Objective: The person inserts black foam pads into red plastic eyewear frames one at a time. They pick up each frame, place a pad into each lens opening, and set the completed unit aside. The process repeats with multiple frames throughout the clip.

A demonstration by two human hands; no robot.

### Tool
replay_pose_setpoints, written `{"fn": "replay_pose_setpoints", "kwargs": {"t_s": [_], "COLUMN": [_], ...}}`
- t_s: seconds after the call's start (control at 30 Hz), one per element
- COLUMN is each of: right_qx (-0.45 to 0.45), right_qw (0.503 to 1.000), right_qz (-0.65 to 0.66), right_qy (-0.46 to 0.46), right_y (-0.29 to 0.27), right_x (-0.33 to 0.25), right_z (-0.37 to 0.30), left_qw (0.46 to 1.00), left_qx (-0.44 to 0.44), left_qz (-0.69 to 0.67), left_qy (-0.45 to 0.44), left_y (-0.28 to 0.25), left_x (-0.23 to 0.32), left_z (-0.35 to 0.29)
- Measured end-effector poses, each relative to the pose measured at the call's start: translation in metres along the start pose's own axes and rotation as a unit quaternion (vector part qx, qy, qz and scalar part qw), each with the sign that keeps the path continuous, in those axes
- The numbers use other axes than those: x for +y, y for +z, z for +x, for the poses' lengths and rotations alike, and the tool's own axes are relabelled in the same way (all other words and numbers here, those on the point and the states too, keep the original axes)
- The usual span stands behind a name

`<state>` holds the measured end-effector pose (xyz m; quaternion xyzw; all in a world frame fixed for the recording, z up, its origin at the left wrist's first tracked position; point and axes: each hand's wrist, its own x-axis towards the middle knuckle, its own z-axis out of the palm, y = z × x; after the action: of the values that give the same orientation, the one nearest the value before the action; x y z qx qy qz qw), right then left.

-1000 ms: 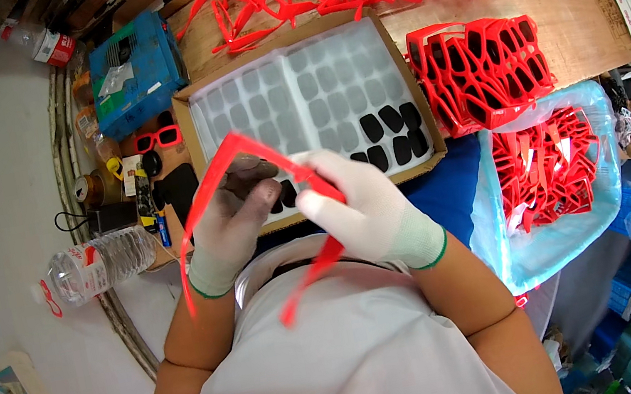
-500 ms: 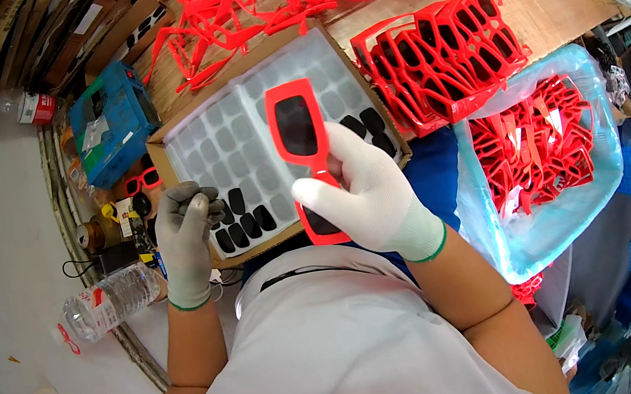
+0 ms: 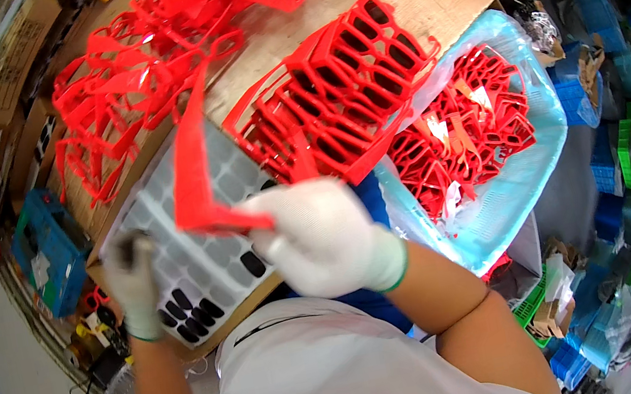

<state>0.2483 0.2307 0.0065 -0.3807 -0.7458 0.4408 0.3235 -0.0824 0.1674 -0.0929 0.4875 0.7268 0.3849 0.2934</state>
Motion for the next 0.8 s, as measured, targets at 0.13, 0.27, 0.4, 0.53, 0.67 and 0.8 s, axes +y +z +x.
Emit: {"fn": "replay_pose_setpoints", "kwargs": {"t_s": [0.13,0.27,0.4,0.53,0.67,0.8], "right_qx": [0.211,0.122,0.045,0.021,-0.003,-0.022], "right_qw": [0.974,0.924,0.842,0.816,0.796,0.808], "right_qz": [0.028,0.359,0.532,0.571,0.596,0.585], "right_qy": [0.082,0.048,0.076,0.094,0.106,0.068], "right_y": [-0.072,-0.063,-0.027,-0.012,-0.005,0.004], "right_x": [0.028,0.027,0.036,0.031,0.020,0.008], "right_z": [0.027,0.039,0.044,0.043,0.036,0.019], "left_qw": [0.978,0.991,0.980,0.968,0.975,0.972], "left_qx": [0.209,0.084,-0.030,-0.063,-0.066,-0.080], "left_qz": [-0.003,-0.078,-0.183,-0.240,-0.212,-0.222], "left_qy": [0.011,0.062,0.067,0.023,0.011,0.016], "left_y": [-0.047,-0.002,0.046,0.049,0.037,0.022], "left_x": [0.014,0.065,0.096,0.097,0.091,0.097], "left_z": [0.104,0.097,0.062,0.037,0.009,-0.015]}}
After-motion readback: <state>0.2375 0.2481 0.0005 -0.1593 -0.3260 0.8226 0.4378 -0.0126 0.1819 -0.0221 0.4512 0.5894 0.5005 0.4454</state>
